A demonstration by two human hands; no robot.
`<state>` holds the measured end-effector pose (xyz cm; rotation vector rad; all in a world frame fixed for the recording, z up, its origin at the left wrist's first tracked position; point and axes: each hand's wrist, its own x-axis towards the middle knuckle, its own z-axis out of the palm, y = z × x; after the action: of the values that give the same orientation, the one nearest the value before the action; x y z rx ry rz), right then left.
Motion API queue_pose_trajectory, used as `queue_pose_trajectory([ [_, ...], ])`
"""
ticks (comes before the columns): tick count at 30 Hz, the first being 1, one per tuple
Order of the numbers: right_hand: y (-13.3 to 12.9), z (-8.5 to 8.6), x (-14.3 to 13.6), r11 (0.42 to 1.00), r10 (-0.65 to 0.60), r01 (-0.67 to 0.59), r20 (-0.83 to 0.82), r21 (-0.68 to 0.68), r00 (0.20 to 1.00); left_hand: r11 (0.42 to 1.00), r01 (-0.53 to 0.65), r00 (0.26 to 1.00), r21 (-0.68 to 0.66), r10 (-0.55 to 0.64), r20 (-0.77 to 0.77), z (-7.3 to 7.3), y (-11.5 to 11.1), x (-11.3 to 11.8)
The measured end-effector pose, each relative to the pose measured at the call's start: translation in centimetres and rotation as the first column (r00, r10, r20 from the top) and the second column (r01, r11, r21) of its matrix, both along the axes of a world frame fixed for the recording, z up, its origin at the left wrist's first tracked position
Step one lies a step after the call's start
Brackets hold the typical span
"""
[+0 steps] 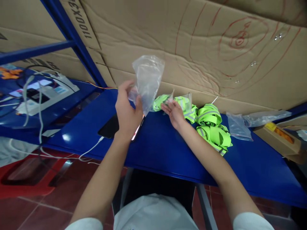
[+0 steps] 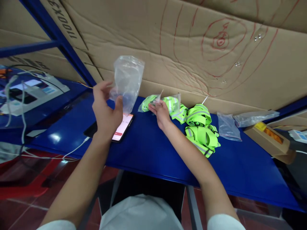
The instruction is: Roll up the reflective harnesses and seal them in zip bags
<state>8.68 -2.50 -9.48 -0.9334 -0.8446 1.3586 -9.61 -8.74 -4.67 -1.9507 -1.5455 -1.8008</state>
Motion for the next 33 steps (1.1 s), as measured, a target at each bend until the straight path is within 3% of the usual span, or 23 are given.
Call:
queue_pose_trajectory([
  [4,-2.1,-0.4,0.8,0.999,0.016,-0.019,0.071,0.04,0.997,0.976,0.183,0.982,-0.116,-0.187,-0.027,-1.1,-0.8,1.3],
  [9,-6.3,0.5,8.1,0.997,-0.002,-0.018,0.258,0.072,0.966,0.842,0.453,0.856,-0.292,-0.503,-0.122,-2.2,-1.6,4.4],
  [12,-8.3,0.3,12.7,0.995,-0.044,0.004,0.405,0.1,0.913,0.779,0.472,0.763,-0.414,-0.596,-0.25,-2.5,-1.2,6.3],
  [15,-9.7,-0.7,15.4,0.988,-0.1,0.013,0.569,0.155,0.816,0.792,0.392,0.677,-0.467,-0.592,-0.436,-2.8,-0.6,7.7],
  [20,-11.2,-1.6,16.1,0.956,-0.204,-0.07,0.815,0.285,0.542,0.898,0.17,0.581,-0.406,-0.425,-0.695,-4.0,-0.6,8.5],
  [24,-11.8,0.1,17.8,0.933,-0.288,-0.132,0.914,0.335,0.285,0.936,0.0,0.635,-0.353,-0.272,-0.723,-4.8,-0.9,7.9],
  [27,-12.2,1.3,20.6,0.95,-0.26,-0.151,0.959,0.275,0.112,0.966,-0.069,0.703,-0.247,-0.129,-0.699,-4.9,-1.1,7.9],
  [30,-12.6,1.3,22.8,0.986,-0.034,-0.164,0.991,0.012,-0.132,0.993,0.02,0.726,-0.113,-0.092,-0.682,-5.1,-1.9,8.9],
  [33,-12.9,0.8,22.8,0.97,0.163,-0.126,0.942,-0.207,-0.292,0.963,0.27,0.667,-0.015,-0.198,-0.718,-5.6,-3.0,10.4],
])
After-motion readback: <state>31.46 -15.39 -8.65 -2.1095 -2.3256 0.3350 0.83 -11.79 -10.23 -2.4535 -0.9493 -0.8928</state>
